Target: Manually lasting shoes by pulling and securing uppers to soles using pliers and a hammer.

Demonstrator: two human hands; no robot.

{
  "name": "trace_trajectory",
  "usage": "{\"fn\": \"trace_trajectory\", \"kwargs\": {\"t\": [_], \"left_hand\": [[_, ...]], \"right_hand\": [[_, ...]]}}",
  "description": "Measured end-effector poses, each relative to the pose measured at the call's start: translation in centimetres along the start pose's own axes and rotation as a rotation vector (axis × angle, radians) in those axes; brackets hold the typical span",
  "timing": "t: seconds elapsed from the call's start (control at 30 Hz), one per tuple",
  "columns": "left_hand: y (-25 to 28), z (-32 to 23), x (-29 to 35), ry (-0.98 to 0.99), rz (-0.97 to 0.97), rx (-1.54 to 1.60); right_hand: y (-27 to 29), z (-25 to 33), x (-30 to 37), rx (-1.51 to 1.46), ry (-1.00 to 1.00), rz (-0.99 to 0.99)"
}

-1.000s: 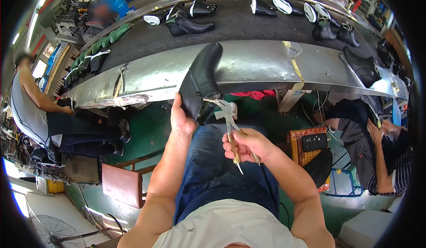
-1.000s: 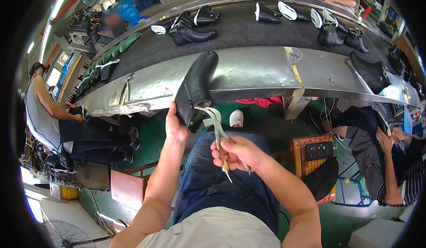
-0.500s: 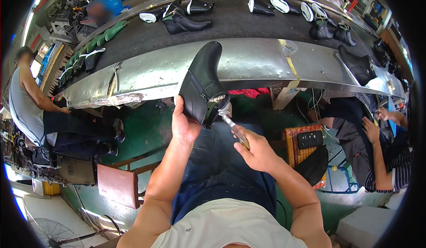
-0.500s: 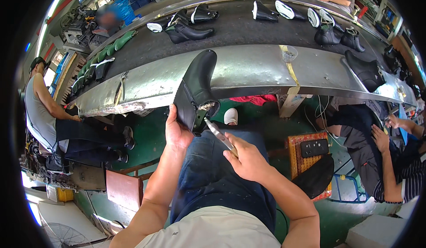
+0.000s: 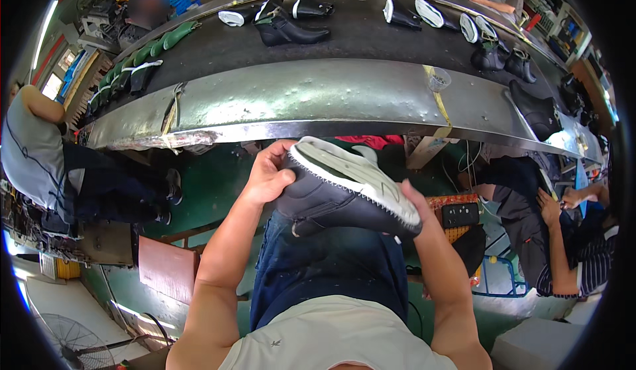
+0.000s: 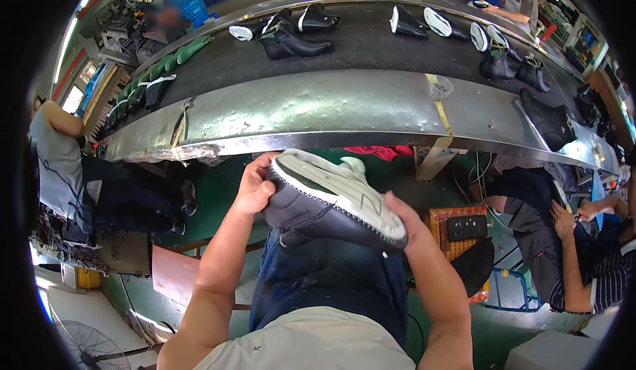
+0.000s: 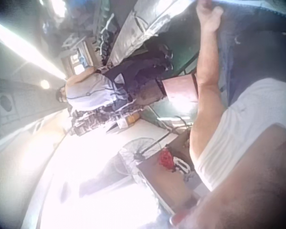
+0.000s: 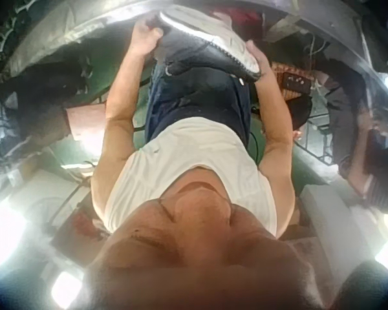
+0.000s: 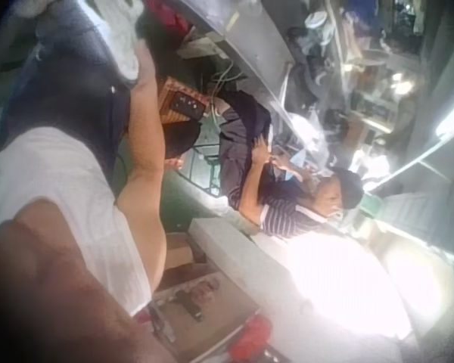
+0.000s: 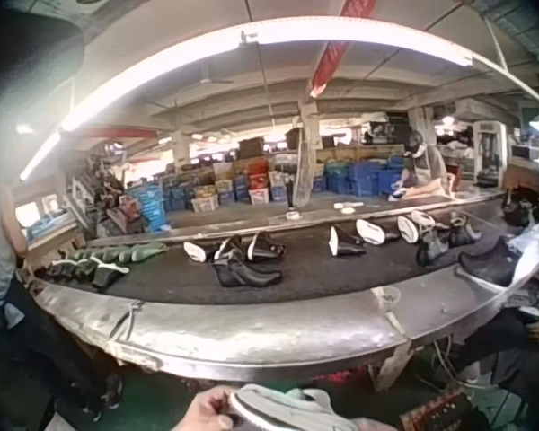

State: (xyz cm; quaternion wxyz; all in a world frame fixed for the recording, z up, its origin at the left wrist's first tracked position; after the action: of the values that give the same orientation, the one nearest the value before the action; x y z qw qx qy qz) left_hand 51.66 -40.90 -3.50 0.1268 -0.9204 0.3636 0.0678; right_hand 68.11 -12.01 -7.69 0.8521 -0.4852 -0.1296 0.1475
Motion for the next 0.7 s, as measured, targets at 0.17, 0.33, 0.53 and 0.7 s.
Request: {"fn": "trace_trajectory", "kwargs": {"t": [0.17, 0.33, 0.53, 0.7], "left_hand": [[-3.9, 3.3, 0.4, 0.083, -0.126, 0.059], [-5.1, 8.7, 1.9, 0.199, -0.078, 0.153], [-5.5, 13.1, 6.0, 0.39, 0.027, -0.031], [-4.9, 12.8, 6.2, 0.304, 0.055, -0.079]], "right_hand": [[-0.9, -4.7, 1.2, 0.741, 0.229, -0.244], [-0.3, -9.1, 2.3, 1.325, -0.06, -0.542], [-0.4, -8.0, 6.3, 0.625, -0.038, -0.516], [-3.8, -7.1, 8.0, 1.207, -0.353, -0.466]]}}
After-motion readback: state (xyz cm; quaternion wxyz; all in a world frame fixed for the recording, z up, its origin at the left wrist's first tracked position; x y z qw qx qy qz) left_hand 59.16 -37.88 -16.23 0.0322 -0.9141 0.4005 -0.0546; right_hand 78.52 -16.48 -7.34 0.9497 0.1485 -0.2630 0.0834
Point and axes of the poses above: each hand's wrist, its own x-axis away from the middle knuckle, its own y-axis out of the back of the hand, z = x × y, the point moved 1 cm from there along -x, towards the middle knuckle
